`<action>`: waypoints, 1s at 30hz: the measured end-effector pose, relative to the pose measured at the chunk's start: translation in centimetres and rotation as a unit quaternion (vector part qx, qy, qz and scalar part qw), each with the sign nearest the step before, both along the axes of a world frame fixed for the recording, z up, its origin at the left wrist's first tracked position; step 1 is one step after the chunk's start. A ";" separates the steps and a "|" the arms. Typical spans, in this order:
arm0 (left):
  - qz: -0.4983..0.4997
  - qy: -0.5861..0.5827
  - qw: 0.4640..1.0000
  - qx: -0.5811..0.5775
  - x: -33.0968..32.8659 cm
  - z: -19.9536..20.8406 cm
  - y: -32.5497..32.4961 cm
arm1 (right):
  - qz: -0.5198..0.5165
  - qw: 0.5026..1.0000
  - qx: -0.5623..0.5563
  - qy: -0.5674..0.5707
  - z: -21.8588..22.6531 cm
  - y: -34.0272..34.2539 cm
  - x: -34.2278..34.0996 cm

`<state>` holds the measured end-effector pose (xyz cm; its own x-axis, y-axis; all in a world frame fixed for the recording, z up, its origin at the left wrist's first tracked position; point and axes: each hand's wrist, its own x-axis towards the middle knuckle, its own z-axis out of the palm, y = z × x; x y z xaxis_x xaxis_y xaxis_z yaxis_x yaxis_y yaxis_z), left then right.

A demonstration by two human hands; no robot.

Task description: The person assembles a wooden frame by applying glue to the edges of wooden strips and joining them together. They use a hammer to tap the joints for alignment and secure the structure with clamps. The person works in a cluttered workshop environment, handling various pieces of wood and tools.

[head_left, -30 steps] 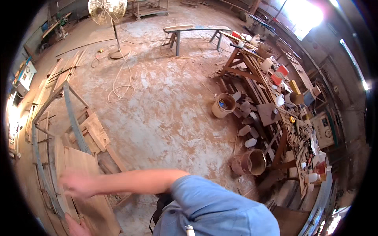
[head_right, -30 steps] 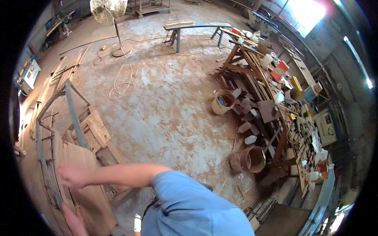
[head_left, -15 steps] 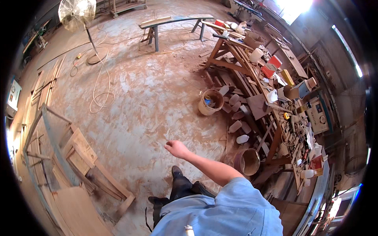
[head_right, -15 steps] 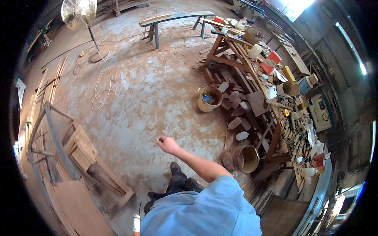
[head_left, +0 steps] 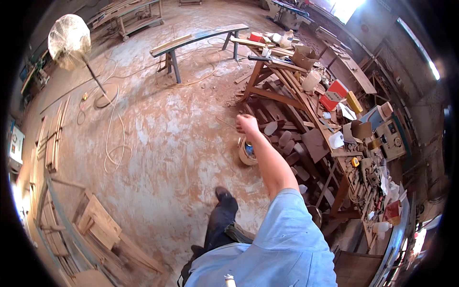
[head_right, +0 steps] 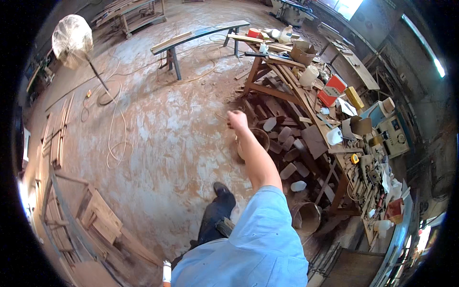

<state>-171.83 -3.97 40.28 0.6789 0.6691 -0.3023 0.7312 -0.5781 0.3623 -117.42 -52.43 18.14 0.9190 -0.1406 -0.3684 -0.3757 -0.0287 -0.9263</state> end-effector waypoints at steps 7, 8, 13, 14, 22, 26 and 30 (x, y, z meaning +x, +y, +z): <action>0.037 0.042 0.998 -0.030 21.0 -3.5 -4.3 | -0.126 0.985 0.103 -0.057 -3.4 -6.8 28.6; 0.047 0.055 0.997 -0.033 23.9 -3.5 -5.1 | -0.136 0.986 0.083 -0.041 -4.3 -7.8 32.0; 0.085 0.101 0.990 -0.058 36.2 -4.7 -8.1 | -0.199 0.947 0.249 -0.035 -6.8 -12.2 46.3; 0.090 0.105 0.988 -0.063 38.0 -4.8 -8.5 | -0.213 0.935 0.281 -0.029 -7.0 -12.9 48.2; 0.099 0.122 0.984 -0.081 46.1 -5.2 -10.0 | -0.289 0.791 0.538 -0.012 -10.2 -15.2 57.5; 0.151 0.100 0.980 -0.077 42.1 -3.3 -10.0 | -0.341 0.817 0.451 -0.115 -7.7 -17.5 58.0; 0.216 0.061 0.971 -0.083 33.5 -1.6 -9.8 | -0.263 0.765 0.571 -0.139 -2.3 -20.0 57.5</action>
<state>-138.29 -13.75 38.69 0.2983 0.8188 -0.4906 0.9359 -0.1499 0.3189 -59.94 -72.42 15.88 0.9108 -0.2512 -0.3277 0.1601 0.9464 -0.2805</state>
